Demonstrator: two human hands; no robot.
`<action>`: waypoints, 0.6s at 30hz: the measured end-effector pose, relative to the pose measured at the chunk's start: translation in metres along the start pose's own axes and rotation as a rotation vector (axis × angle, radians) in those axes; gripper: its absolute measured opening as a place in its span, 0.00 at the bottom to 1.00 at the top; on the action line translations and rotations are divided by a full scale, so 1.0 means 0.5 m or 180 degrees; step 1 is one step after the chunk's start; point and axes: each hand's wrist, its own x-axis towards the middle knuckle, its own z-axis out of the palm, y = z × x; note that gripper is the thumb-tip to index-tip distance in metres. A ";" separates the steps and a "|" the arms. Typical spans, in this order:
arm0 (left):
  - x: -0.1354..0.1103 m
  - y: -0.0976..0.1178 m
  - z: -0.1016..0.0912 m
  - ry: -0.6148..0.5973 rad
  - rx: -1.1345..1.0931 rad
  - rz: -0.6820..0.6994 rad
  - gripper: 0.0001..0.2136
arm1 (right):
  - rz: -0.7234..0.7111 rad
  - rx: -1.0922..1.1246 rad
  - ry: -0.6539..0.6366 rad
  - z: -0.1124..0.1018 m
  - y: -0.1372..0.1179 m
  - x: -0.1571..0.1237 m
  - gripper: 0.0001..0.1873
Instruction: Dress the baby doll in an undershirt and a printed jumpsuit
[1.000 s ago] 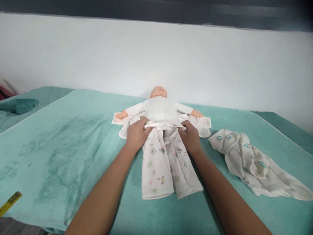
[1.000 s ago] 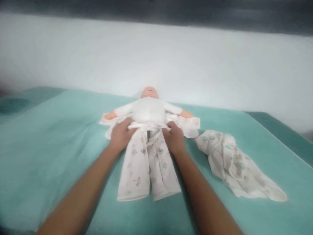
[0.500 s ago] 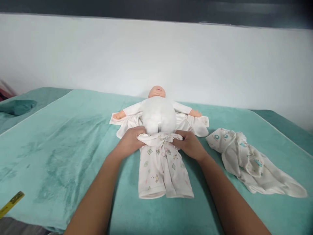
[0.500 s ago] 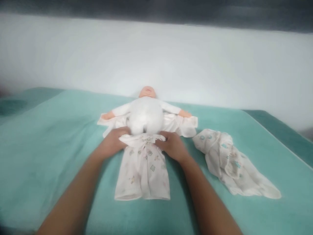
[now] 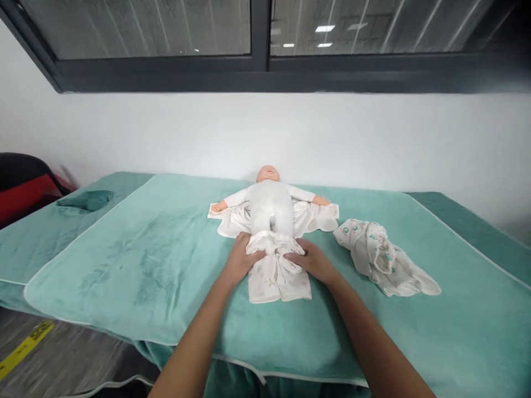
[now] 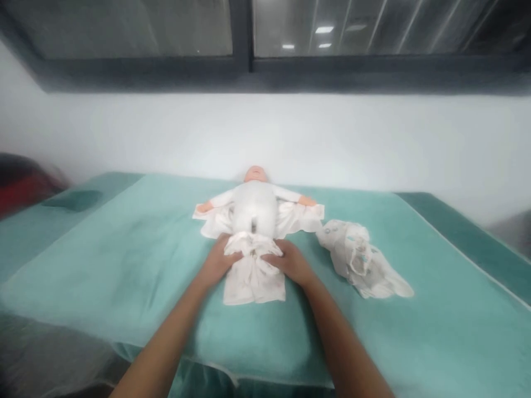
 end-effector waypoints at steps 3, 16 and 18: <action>-0.028 0.007 0.013 0.0069 0.0747 -0.0098 0.04 | 0.0322 -0.0007 0.0370 0.013 0.003 -0.026 0.17; -0.144 0.106 -0.059 -0.0867 0.0873 0.0159 0.44 | -0.0124 -0.0893 0.0120 0.058 -0.027 -0.148 0.45; -0.155 0.115 -0.052 -0.1018 0.0949 0.0160 0.52 | -0.0069 -0.1205 0.0325 0.087 -0.036 -0.161 0.34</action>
